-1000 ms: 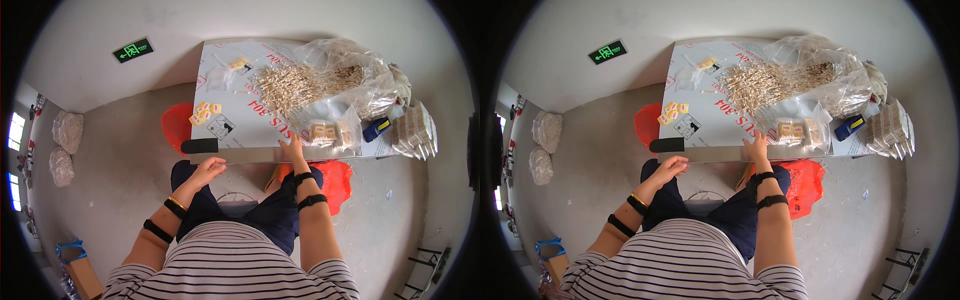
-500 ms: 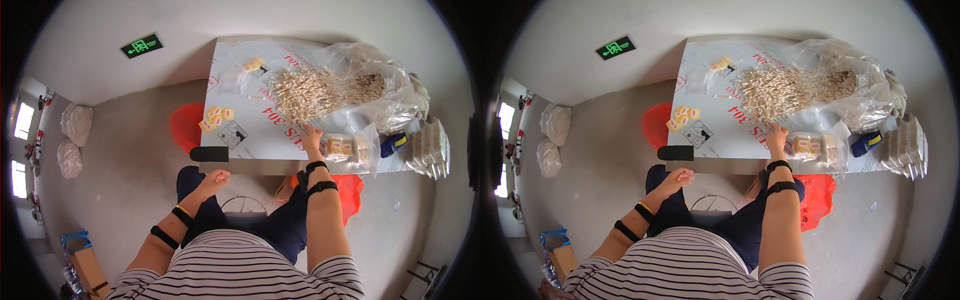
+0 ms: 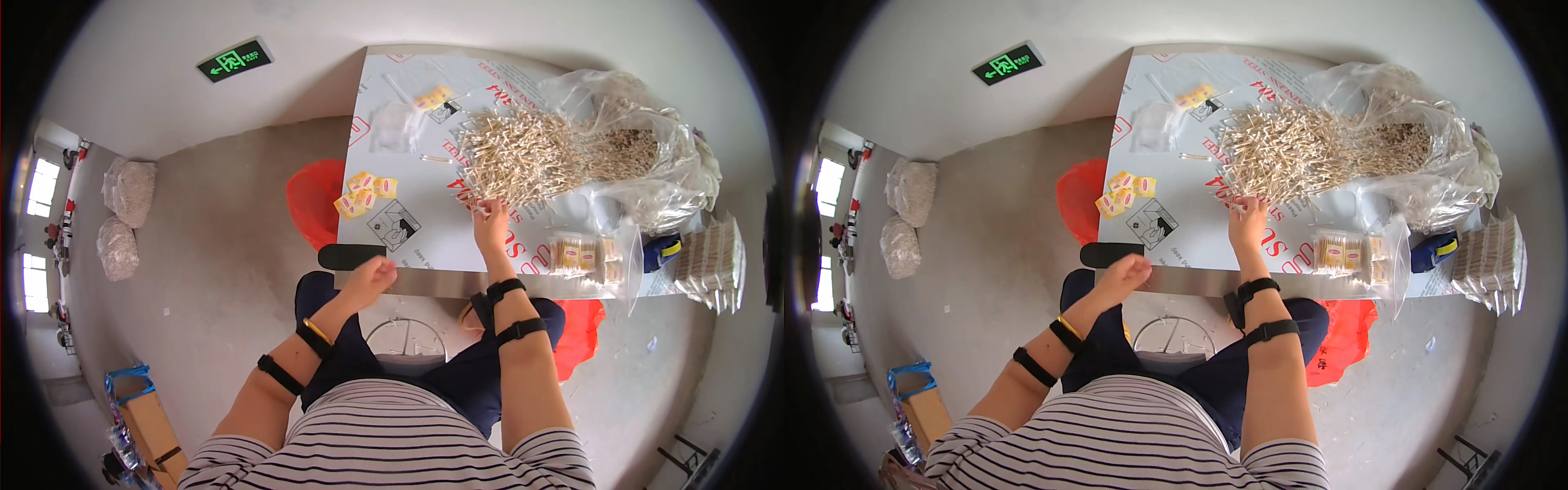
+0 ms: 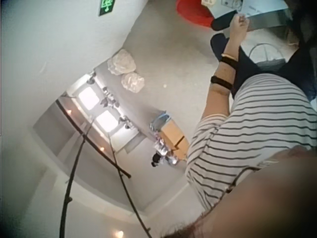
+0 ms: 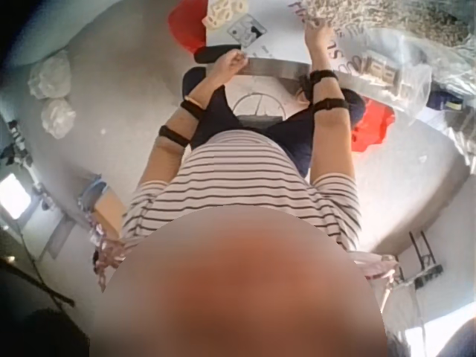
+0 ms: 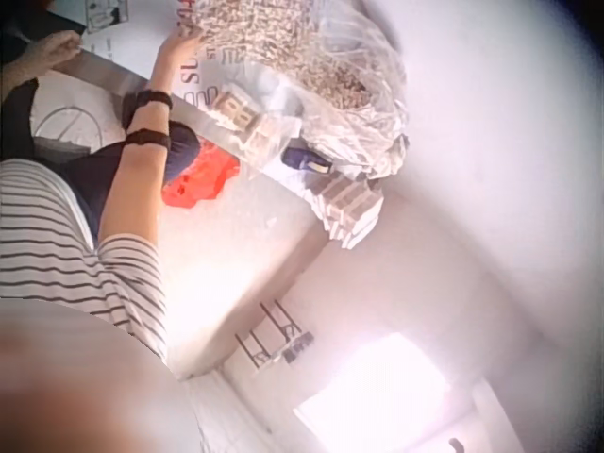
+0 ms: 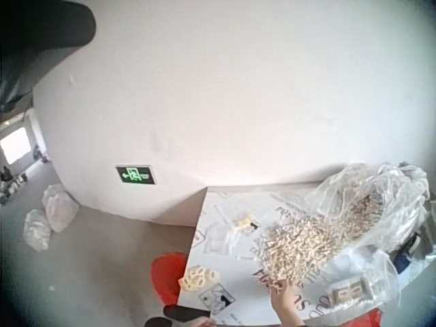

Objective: The person is manually counting and packing cotton swabs into small plastic bags at a workstation.

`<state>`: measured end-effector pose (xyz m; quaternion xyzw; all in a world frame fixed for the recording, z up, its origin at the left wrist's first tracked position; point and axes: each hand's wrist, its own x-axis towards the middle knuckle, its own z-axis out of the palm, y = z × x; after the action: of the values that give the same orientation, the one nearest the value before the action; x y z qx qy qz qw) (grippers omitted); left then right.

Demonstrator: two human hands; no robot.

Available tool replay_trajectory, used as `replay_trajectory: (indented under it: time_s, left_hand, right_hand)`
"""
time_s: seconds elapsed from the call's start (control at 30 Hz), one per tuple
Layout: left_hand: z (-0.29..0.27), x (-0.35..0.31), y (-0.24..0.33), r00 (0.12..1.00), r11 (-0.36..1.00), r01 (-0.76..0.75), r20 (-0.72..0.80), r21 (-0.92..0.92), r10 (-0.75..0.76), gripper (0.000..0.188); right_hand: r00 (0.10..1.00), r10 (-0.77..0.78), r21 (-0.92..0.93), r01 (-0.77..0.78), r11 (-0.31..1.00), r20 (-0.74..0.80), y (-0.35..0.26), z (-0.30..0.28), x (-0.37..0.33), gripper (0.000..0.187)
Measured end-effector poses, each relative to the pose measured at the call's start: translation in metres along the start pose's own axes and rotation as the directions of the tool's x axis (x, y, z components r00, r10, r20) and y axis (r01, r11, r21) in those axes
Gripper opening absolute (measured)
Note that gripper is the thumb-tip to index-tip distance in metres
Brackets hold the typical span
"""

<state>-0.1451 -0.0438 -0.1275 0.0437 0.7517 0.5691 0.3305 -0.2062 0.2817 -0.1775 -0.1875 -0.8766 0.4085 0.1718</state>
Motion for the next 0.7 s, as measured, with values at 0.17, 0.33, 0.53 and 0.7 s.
replay_trajectory:
  time_s: [0.17,0.33,0.53,0.7]
  left_hand:
    - [-0.004,0.078,0.074,0.912,0.857,-0.308,-0.128,0.414,0.39,0.032]
    - [0.007,0.164,0.102,0.87,0.682,-0.304,-0.097,0.666,0.483,0.035]
    - [0.083,0.214,0.099,0.708,0.346,-0.564,0.223,0.75,0.67,0.051]
    - [0.117,0.211,0.082,0.754,0.157,-0.509,0.35,0.846,0.557,0.07]
  right_hand:
    - [0.989,-0.053,-0.24,0.019,0.971,-0.138,0.013,-0.012,-0.042,0.012]
    - [0.972,-0.191,-0.474,0.105,0.874,-0.137,0.012,-0.008,-0.059,0.015]
    - [0.984,-0.133,-0.542,0.05,0.839,-0.115,0.015,-0.003,-0.056,0.017]
    - [0.987,-0.106,-0.492,0.034,0.87,-0.12,0.012,-0.007,-0.056,0.014]
